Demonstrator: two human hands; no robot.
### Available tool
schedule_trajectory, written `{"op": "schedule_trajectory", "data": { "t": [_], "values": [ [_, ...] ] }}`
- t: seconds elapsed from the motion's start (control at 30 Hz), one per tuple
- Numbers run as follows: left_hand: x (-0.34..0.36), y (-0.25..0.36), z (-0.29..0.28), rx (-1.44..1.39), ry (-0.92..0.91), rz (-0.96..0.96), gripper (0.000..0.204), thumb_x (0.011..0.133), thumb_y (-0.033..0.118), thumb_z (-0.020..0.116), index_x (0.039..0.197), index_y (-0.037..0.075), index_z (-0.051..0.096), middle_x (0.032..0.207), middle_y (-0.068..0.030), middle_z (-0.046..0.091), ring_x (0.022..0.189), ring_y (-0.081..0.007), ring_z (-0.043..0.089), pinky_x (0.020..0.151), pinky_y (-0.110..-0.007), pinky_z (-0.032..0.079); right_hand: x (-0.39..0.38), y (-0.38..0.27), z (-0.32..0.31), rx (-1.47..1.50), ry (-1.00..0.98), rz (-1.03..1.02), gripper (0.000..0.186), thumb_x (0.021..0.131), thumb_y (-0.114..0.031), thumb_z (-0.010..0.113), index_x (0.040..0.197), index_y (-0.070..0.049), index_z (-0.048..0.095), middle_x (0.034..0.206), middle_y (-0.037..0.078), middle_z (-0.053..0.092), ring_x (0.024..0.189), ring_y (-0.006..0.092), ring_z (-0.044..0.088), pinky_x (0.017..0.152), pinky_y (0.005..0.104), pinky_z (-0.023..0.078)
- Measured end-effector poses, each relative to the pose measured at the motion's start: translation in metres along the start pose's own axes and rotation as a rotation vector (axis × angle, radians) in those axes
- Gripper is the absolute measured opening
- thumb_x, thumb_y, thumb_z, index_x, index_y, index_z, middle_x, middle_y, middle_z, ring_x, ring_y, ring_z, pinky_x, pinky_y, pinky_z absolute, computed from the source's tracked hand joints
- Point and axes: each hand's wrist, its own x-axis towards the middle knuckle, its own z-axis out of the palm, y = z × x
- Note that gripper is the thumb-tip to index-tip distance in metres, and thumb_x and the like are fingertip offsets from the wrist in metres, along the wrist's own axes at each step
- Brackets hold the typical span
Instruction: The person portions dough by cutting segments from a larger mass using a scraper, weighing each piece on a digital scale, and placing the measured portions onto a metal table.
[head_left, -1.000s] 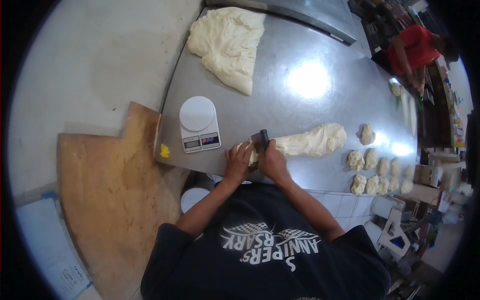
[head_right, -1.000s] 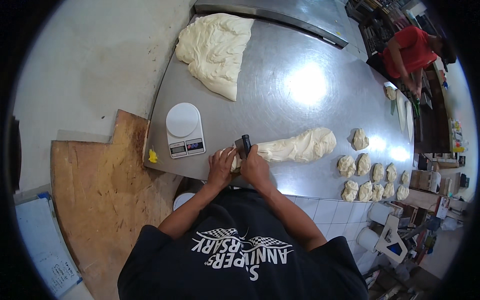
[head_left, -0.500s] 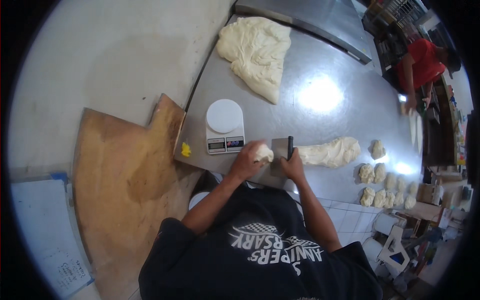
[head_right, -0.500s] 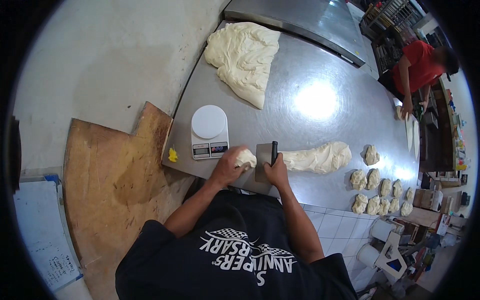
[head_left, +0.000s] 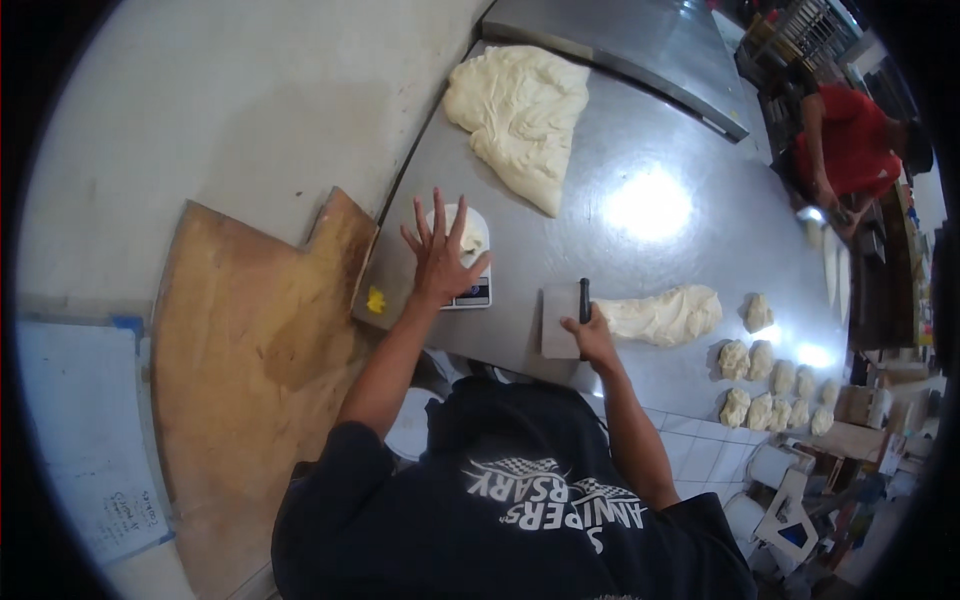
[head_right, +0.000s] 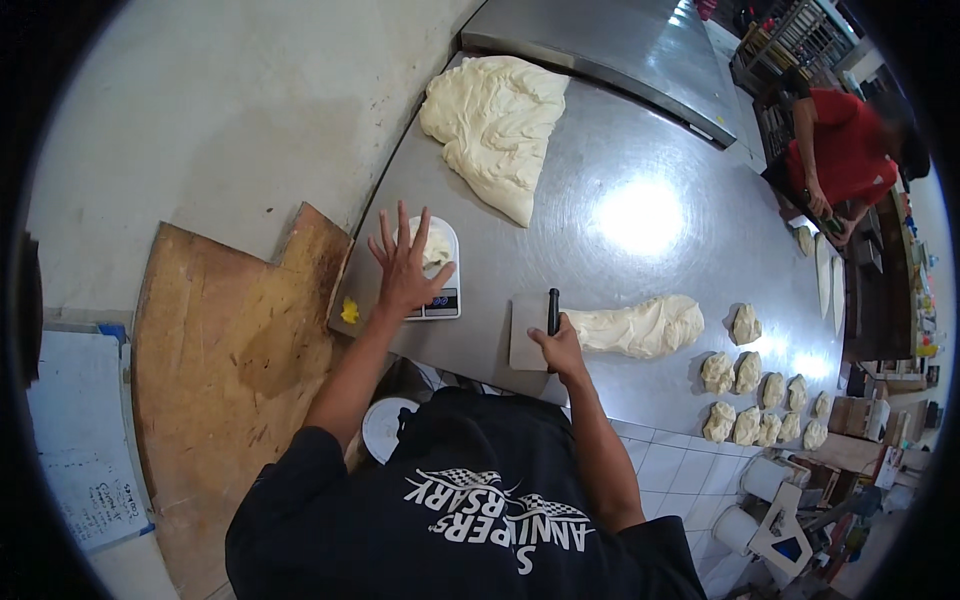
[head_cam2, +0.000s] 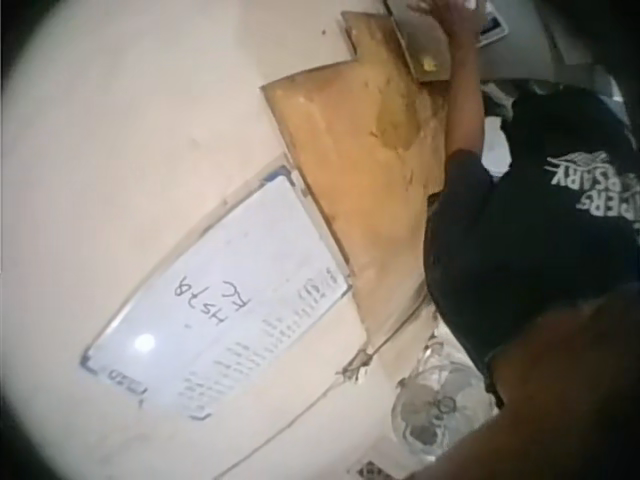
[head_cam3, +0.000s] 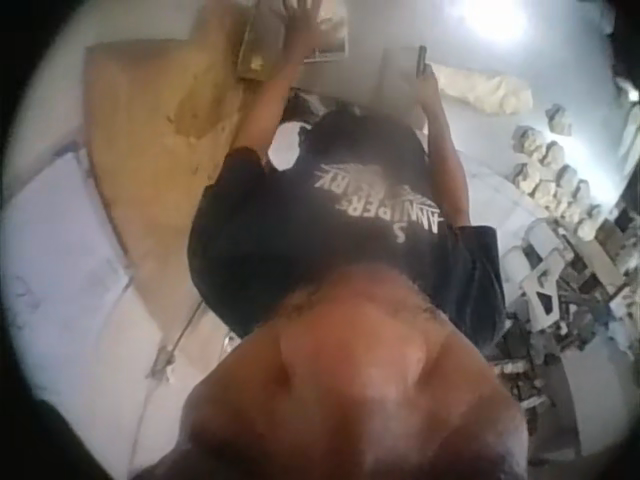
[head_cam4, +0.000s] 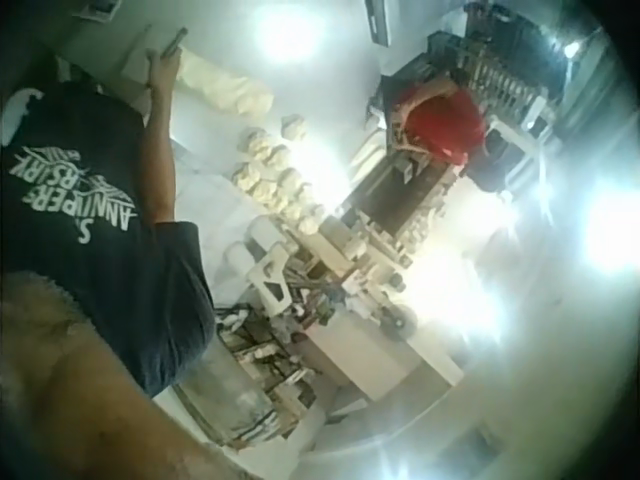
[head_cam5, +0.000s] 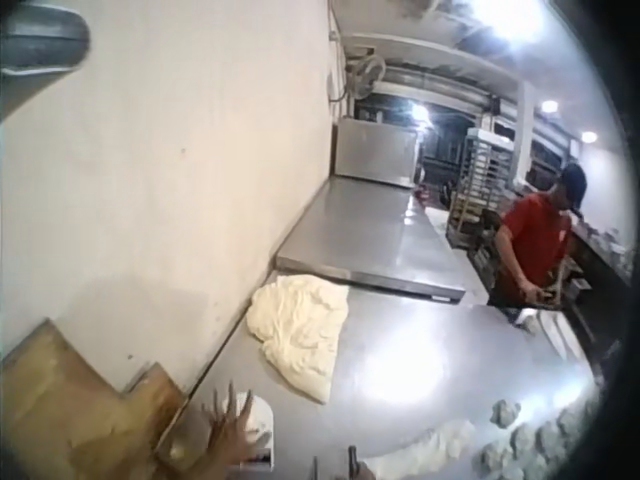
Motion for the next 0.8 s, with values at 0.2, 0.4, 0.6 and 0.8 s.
{"op": "schedule_trajectory", "data": {
  "t": [0.2, 0.4, 0.6, 0.8],
  "values": [
    [-0.099, 0.093, 0.052, -0.608, -0.343, 0.153, 0.037, 0.079, 0.024, 0.083, 0.107, 0.005, 0.068, 0.095, -0.0145, 0.072, 0.097, -0.0357, 0.069, 0.093, -0.048, 0.05, -0.006, 0.013, -0.035, 0.819, -0.256, 0.266, 0.043, 0.094, -0.017, 0.076, 0.129, 0.001, 0.059, 0.105, 0.008, 0.071, 0.089, 0.0199, 0.072, 0.079, 0.0362, 0.06],
    [-0.128, 0.12, 0.091, -0.466, -0.306, 0.066, 0.03, 0.081, 0.02, 0.08, 0.107, 0.008, 0.069, 0.097, -0.014, 0.073, 0.097, -0.0336, 0.069, 0.089, -0.048, 0.049, -0.032, -0.02, -0.043, 0.287, -0.125, 0.007, 0.037, 0.093, -0.017, 0.078, 0.12, 0.0, 0.06, 0.103, 0.009, 0.072, 0.088, 0.0172, 0.07, 0.08, 0.035, 0.059],
    [-0.13, 0.112, 0.076, -0.604, -0.411, -0.045, 0.022, 0.083, 0.024, 0.081, 0.099, 0.011, 0.074, 0.087, -0.0061, 0.074, 0.093, -0.0268, 0.069, 0.089, -0.044, 0.047, -0.025, 0.004, -0.054, -0.275, -0.101, -0.239, 0.04, 0.086, -0.017, 0.082, 0.109, 0.004, 0.058, 0.097, 0.02, 0.071, 0.09, 0.0264, 0.07, 0.079, 0.0404, 0.055],
    [-0.105, 0.097, 0.059, -0.519, -0.396, 0.066, 0.02, 0.082, 0.028, 0.083, 0.097, 0.015, 0.079, 0.089, -0.002, 0.076, 0.094, -0.0239, 0.069, 0.093, -0.042, 0.046, -0.028, 0.002, -0.045, -0.296, -0.054, -0.241, 0.04, 0.085, -0.018, 0.081, 0.109, 0.005, 0.058, 0.094, 0.021, 0.07, 0.086, 0.0286, 0.069, 0.078, 0.0419, 0.055]
  ]
}}
